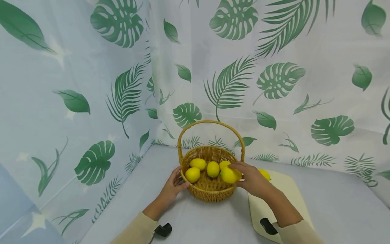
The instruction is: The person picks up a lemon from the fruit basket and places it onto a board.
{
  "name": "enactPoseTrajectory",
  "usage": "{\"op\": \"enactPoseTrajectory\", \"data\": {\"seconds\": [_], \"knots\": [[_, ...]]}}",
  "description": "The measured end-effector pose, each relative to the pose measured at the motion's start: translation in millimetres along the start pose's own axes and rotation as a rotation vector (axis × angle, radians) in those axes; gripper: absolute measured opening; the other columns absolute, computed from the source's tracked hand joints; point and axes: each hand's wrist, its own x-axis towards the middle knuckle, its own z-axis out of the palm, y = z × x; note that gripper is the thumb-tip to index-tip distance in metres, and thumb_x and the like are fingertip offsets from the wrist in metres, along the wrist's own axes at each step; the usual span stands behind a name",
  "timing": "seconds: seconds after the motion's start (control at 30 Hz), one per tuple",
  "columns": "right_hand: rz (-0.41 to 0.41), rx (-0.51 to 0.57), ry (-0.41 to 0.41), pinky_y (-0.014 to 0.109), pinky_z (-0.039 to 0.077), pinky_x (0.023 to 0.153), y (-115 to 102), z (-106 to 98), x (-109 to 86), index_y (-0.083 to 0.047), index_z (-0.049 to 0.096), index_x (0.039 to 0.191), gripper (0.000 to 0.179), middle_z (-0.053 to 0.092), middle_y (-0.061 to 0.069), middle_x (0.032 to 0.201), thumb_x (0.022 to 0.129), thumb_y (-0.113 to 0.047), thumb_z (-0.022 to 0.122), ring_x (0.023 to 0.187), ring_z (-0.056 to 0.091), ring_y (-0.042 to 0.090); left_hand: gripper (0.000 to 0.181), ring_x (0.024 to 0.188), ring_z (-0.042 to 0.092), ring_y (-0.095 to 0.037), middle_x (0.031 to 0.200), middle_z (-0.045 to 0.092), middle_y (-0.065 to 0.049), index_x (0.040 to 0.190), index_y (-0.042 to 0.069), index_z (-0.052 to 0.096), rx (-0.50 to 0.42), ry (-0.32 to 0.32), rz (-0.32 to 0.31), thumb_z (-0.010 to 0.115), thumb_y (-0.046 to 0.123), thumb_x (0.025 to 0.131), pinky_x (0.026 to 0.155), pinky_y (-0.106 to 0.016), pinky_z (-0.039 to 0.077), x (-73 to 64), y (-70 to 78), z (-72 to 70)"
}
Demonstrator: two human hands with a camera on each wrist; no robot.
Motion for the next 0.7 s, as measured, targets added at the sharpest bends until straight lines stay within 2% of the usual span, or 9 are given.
{"op": "enactPoseTrajectory", "data": {"seconds": [0.13, 0.37, 0.47, 0.7], "knots": [[0.013, 0.006, 0.016, 0.050, 0.049, 0.092, 5, -4, -7.4, -0.011, 0.055, 0.138, 0.062, 0.048, 0.013, 0.142, 0.081, -0.006, 0.079, 0.127, 0.047, 0.037, 0.077, 0.139, 0.029, -0.039, 0.155, 0.022, -0.023, 0.155, 0.018, 0.024, -0.004, -0.007, -0.012, 0.070, 0.018, 0.093, 0.106, -0.052, 0.035, -0.8, 4.2, -0.8], [0.024, -0.014, 0.047, 0.053, 0.047, 0.094, 13, -12, -17.5, -0.012, 0.057, 0.136, 0.062, 0.054, 0.006, 0.135, 0.079, -0.005, 0.080, 0.121, 0.052, 0.032, 0.077, 0.138, 0.028, -0.041, 0.154, 0.022, -0.026, 0.154, 0.012, 0.025, -0.022, -0.027, -0.024, 0.070, 0.015, 0.092, 0.106, -0.051, 0.035, -10.0, 28.8, 2.8], [0.027, -0.034, 0.057, 0.054, 0.046, 0.095, 17, -15, -22.2, -0.013, 0.057, 0.135, 0.062, 0.055, 0.006, 0.135, 0.078, -0.005, 0.080, 0.121, 0.052, 0.033, 0.077, 0.138, 0.028, -0.041, 0.154, 0.022, -0.026, 0.154, 0.012, 0.026, -0.022, -0.020, -0.030, 0.070, 0.015, 0.092, 0.106, -0.051, 0.035, -11.7, 31.4, 3.4], [0.035, -0.034, 0.076, 0.052, 0.051, 0.087, 30, -22, -33.3, -0.012, 0.058, 0.133, 0.061, 0.056, 0.006, 0.132, 0.077, -0.002, 0.080, 0.116, 0.054, 0.032, 0.079, 0.138, 0.028, -0.042, 0.154, 0.022, -0.027, 0.154, 0.011, 0.026, -0.016, -0.016, -0.023, 0.072, 0.017, 0.090, 0.106, -0.050, 0.035, -12.3, 33.8, 3.4]]}}
